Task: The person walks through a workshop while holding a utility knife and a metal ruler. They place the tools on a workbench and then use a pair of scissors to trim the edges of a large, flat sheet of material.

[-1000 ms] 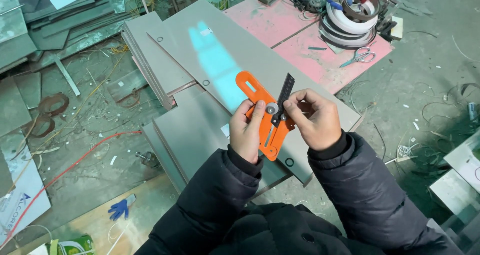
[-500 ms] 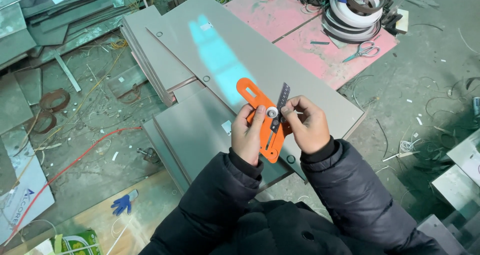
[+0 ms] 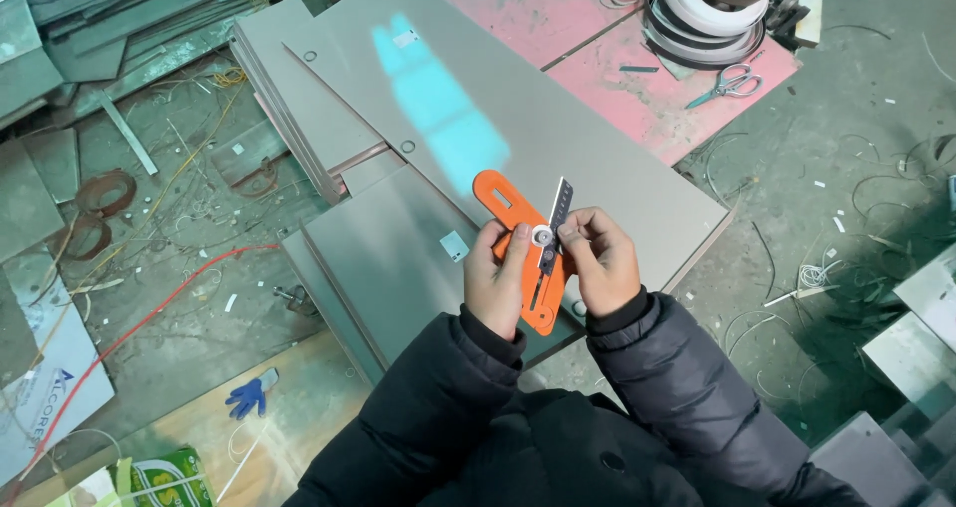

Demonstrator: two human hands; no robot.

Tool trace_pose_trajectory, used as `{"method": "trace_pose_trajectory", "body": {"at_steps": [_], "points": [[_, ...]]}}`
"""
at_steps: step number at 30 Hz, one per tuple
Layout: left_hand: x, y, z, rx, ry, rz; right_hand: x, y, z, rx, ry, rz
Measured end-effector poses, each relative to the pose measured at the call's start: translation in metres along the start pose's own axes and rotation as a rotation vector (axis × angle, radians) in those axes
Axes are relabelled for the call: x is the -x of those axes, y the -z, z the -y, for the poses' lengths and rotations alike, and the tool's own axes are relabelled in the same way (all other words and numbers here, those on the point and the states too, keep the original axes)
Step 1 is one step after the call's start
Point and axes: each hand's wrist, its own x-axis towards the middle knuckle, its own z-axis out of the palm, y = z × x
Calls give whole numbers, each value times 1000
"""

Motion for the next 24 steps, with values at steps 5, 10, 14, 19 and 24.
{"method": "trace_pose_trajectory", "body": {"at_steps": [5,10,14,19,24], "points": [[6,2,-6,-44,-40,29,4,-2,6,-12,28,0],[10,1,-11,-89,-62,40,7,3,-4,-87,-42,-6],[13,-2,-14,-100,-95,53,9,0,-3,-151,-85,-9],[16,-4,-15,-99,-123,57,12,0,-8,-176,-97,-9],[18,-2,-14,-120,-131,65,13,1,-13,-199,-103,-15]]}}
